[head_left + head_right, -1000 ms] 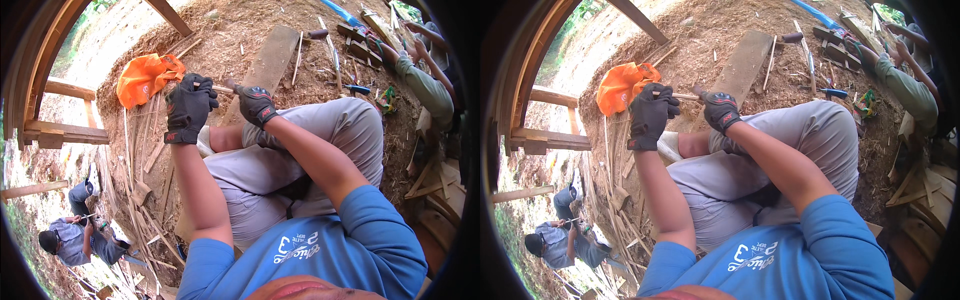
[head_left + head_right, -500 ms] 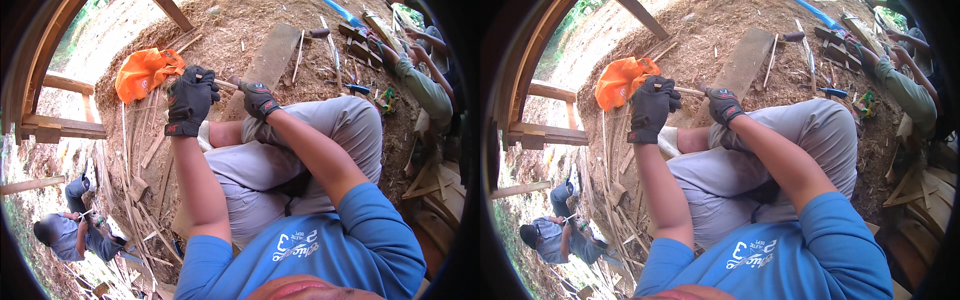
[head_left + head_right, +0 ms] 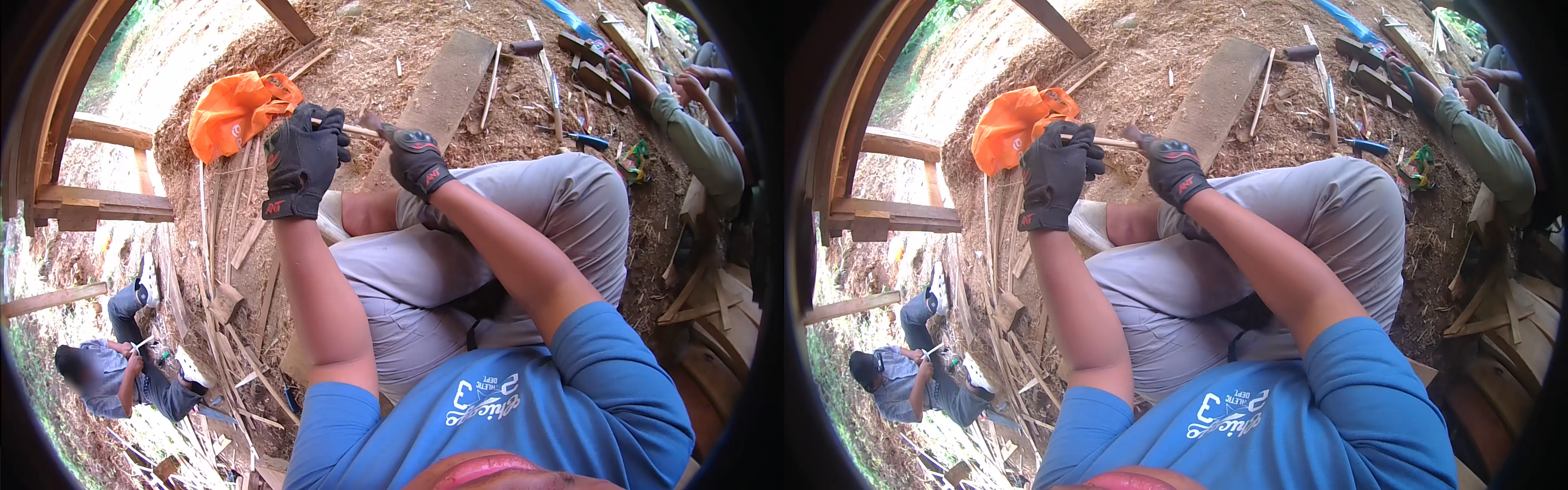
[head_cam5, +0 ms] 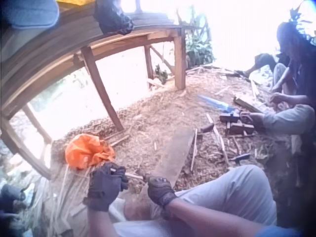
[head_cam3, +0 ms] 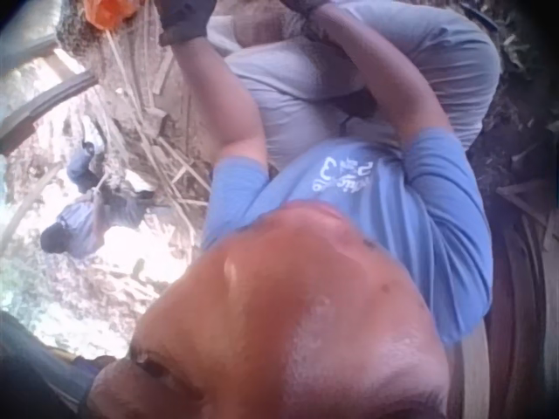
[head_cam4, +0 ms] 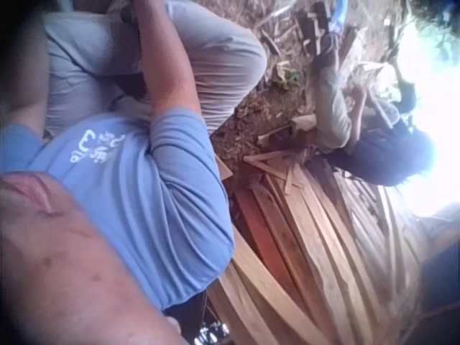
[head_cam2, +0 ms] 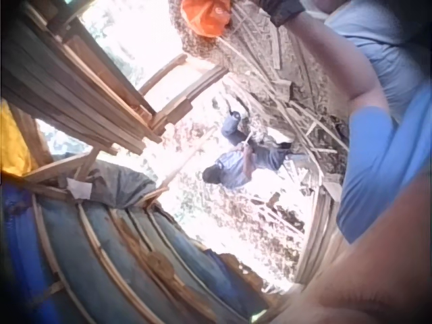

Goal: The person sits on the ground and uses a knife to shave and shape a thin wooden stick. They hold the stick with one hand and carefully scrape the surface with the other, removing thin strips of wood. The person rotates the stick periodically to work on different sides.

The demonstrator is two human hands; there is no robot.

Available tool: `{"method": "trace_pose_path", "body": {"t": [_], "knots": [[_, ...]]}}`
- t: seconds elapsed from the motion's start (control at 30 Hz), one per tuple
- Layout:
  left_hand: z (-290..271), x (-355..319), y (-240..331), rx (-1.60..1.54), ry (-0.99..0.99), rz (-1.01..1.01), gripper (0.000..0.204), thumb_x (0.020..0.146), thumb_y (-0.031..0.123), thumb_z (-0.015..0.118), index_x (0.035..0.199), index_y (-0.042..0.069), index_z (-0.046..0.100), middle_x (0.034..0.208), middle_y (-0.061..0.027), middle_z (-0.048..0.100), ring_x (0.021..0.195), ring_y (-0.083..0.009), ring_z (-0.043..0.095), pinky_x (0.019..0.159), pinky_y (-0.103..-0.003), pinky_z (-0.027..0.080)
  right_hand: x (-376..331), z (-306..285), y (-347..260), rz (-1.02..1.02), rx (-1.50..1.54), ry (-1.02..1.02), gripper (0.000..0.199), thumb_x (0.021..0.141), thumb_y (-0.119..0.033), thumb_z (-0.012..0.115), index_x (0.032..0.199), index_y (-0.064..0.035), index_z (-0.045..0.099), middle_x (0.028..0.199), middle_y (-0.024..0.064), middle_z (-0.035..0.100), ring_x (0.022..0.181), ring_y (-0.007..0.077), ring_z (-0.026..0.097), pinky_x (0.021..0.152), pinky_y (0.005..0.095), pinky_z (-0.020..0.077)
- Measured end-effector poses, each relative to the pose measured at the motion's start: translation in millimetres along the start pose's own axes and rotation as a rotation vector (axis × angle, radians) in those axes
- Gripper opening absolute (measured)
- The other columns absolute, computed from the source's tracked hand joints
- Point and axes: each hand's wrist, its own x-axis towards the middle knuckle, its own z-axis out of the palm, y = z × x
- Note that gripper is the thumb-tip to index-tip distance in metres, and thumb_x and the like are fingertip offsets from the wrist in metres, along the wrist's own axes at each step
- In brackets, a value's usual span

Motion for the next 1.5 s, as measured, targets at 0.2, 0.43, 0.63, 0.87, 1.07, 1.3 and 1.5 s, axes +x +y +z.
{"method": "trace_pose_path", "body": {"t": [0.2,0.43,0.63,0.87,1.07,1.3,1.5], "knots": [[5,-5,0,0.101,-0.005,0.053,0.031,0.108,0.030,0.061,0.107,-0.001,0.067,0.077,-0.0096,0.074,0.058,-0.0135,0.068,0.054,-0.030,0.053,-7,5,13,0.154,-0.115,-0.084,0.055,0.091,-0.003,0.049,0.141,-0.0232,0.062,0.100,0.0233,0.074,0.097,0.0426,0.072,0.085,0.0524,0.0553],[-5,6,-12,0.437,0.040,0.138,0.046,0.111,0.043,0.050,0.105,0.001,0.069,0.072,-0.0088,0.072,0.057,-0.0142,0.067,0.056,-0.030,0.053,-1,9,28,0.199,-0.052,-0.082,0.058,0.090,-0.005,0.051,0.142,-0.0280,0.062,0.102,0.0257,0.073,0.102,0.0440,0.071,0.089,0.0518,0.0550],[-11,10,-18,0.576,0.083,0.140,0.058,0.108,0.055,0.051,0.091,0.004,0.070,0.061,-0.0083,0.068,0.051,-0.0165,0.064,0.055,-0.033,0.051,-2,6,28,0.223,-0.029,-0.079,0.059,0.090,-0.005,0.051,0.143,-0.0297,0.062,0.104,0.0261,0.072,0.102,0.0444,0.070,0.089,0.0523,0.0547],[-12,16,-25,0.622,0.129,0.216,0.069,0.105,0.062,0.052,0.074,0.002,0.067,0.057,-0.0062,0.063,0.045,-0.0161,0.060,0.047,-0.033,0.046,3,-2,7,0.184,0.009,-0.099,0.056,0.090,-0.005,0.051,0.141,-0.0236,0.063,0.103,0.0262,0.072,0.101,0.0439,0.071,0.089,0.0507,0.0552],[-11,21,-35,0.584,0.124,0.225,0.075,0.105,0.066,0.046,0.072,0.002,0.068,0.056,-0.0060,0.060,0.043,-0.0161,0.059,0.047,-0.034,0.046,-10,-6,-14,0.050,0.047,0.021,0.057,0.093,-0.002,0.049,0.142,-0.0266,0.061,0.110,0.0220,0.073,0.103,0.0415,0.071,0.088,0.0500,0.0557],[-10,24,-38,0.582,0.155,0.218,0.075,0.105,0.062,0.040,0.068,0.003,0.069,0.054,-0.0061,0.061,0.043,-0.0188,0.060,0.049,-0.036,0.049,-4,-16,-28,0.025,0.010,-0.034,0.056,0.093,-0.002,0.047,0.142,-0.0264,0.061,0.112,0.0194,0.074,0.104,0.0405,0.072,0.088,0.0499,0.0564],[-6,17,-16,0.529,0.126,0.079,0.075,0.106,0.058,0.038,0.066,0.003,0.069,0.052,-0.0067,0.060,0.042,-0.0194,0.060,0.049,-0.037,0.050,-8,-23,-10,0.223,-0.031,-0.184,0.063,0.090,-0.001,0.049,0.148,-0.0262,0.053,0.115,0.0172,0.073,0.105,0.0367,0.072,0.086,0.0469,0.0581]]}}
